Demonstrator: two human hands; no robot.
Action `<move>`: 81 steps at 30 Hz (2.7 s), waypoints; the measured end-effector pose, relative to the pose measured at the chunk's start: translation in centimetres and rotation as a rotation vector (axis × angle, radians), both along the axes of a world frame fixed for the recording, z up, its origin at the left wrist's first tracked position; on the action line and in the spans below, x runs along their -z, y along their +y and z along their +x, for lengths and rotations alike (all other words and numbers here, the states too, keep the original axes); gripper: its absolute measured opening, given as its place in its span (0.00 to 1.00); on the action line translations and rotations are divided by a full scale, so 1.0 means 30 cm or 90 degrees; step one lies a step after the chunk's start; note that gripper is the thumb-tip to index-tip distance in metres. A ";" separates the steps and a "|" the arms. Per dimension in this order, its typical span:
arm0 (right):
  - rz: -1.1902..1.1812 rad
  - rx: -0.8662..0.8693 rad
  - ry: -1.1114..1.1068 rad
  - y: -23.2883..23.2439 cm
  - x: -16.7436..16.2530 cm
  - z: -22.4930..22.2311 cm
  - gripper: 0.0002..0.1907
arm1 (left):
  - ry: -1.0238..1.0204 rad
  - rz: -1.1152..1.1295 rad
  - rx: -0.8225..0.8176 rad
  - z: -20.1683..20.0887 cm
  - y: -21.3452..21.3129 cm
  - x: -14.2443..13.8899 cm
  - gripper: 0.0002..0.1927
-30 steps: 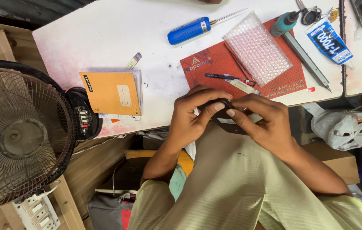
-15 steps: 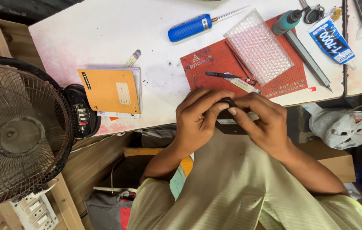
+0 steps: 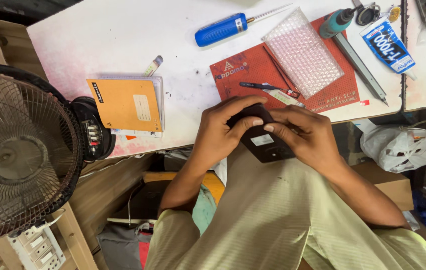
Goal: The person applies adhesive to the back of a smartphone, aligns and presses the back cover into place, then secures the device with multiple rubber bands. The person retrieves a box and bubble wrap, then hands the phone to another person across the table.
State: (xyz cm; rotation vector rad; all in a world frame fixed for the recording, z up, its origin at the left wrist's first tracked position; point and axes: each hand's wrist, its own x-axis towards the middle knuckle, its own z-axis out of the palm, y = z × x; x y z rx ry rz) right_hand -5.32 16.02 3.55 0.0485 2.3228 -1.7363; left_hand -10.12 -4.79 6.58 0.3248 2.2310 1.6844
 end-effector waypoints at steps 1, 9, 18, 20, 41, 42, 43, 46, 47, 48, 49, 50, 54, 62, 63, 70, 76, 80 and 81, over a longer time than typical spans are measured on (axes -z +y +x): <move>-0.036 0.002 -0.007 -0.001 0.008 0.000 0.14 | 0.014 -0.009 -0.008 0.005 -0.001 0.008 0.17; -0.148 -0.011 -0.147 0.009 0.084 0.032 0.15 | -0.076 0.086 -0.106 0.008 -0.031 0.098 0.17; -0.211 -0.051 -0.189 -0.007 0.113 0.048 0.22 | -0.140 0.124 -0.118 -0.003 -0.088 0.179 0.15; -0.206 -0.061 -0.209 -0.003 0.107 0.044 0.23 | -0.139 0.133 -0.119 -0.006 -0.097 0.190 0.15; -0.372 -0.008 -0.211 0.060 0.243 0.112 0.17 | -0.139 0.255 -0.297 -0.053 -0.244 0.258 0.17; -0.423 -0.007 -0.199 0.053 0.231 0.110 0.18 | -0.132 0.249 -0.307 -0.048 -0.245 0.255 0.17; -0.474 -0.006 -0.186 0.050 0.213 0.105 0.20 | -0.124 0.244 -0.315 -0.043 -0.243 0.253 0.17; -0.451 0.033 -0.164 0.006 0.165 0.082 0.21 | -0.118 0.257 -0.346 -0.041 -0.216 0.254 0.17; -0.414 0.054 -0.159 -0.005 0.150 0.074 0.23 | -0.110 0.254 -0.353 -0.038 -0.205 0.257 0.17; -0.399 0.067 -0.163 -0.006 0.138 0.066 0.23 | -0.100 0.251 -0.359 -0.033 -0.194 0.261 0.17; -0.385 0.078 -0.165 -0.008 0.130 0.058 0.24 | -0.088 0.250 -0.366 -0.028 -0.184 0.265 0.16; -0.371 0.087 -0.168 -0.006 0.126 0.052 0.25 | -0.089 0.256 -0.378 -0.021 -0.172 0.272 0.16; -0.346 0.109 -0.161 0.052 0.142 0.037 0.31 | -0.102 0.309 -0.404 0.007 -0.100 0.315 0.13; -0.360 0.137 -0.188 0.376 0.142 0.045 0.28 | -0.356 0.181 -0.013 0.034 -0.008 0.283 0.20; -0.364 0.119 -0.183 0.413 0.134 0.045 0.27 | -0.365 0.169 0.082 0.023 0.020 0.284 0.20; -0.266 0.135 -0.146 0.611 0.091 0.062 0.15 | -0.482 0.137 0.338 -0.019 0.352 0.283 0.27; -0.412 0.258 -0.105 0.876 0.046 0.157 0.17 | -0.440 0.174 0.226 0.074 0.709 0.252 0.24; -0.469 0.304 -0.102 1.102 0.024 0.278 0.15 | -0.470 0.194 0.223 0.174 0.959 0.199 0.26; -0.456 0.313 -0.102 1.150 0.022 0.308 0.15 | -0.480 0.211 0.225 0.193 1.024 0.186 0.26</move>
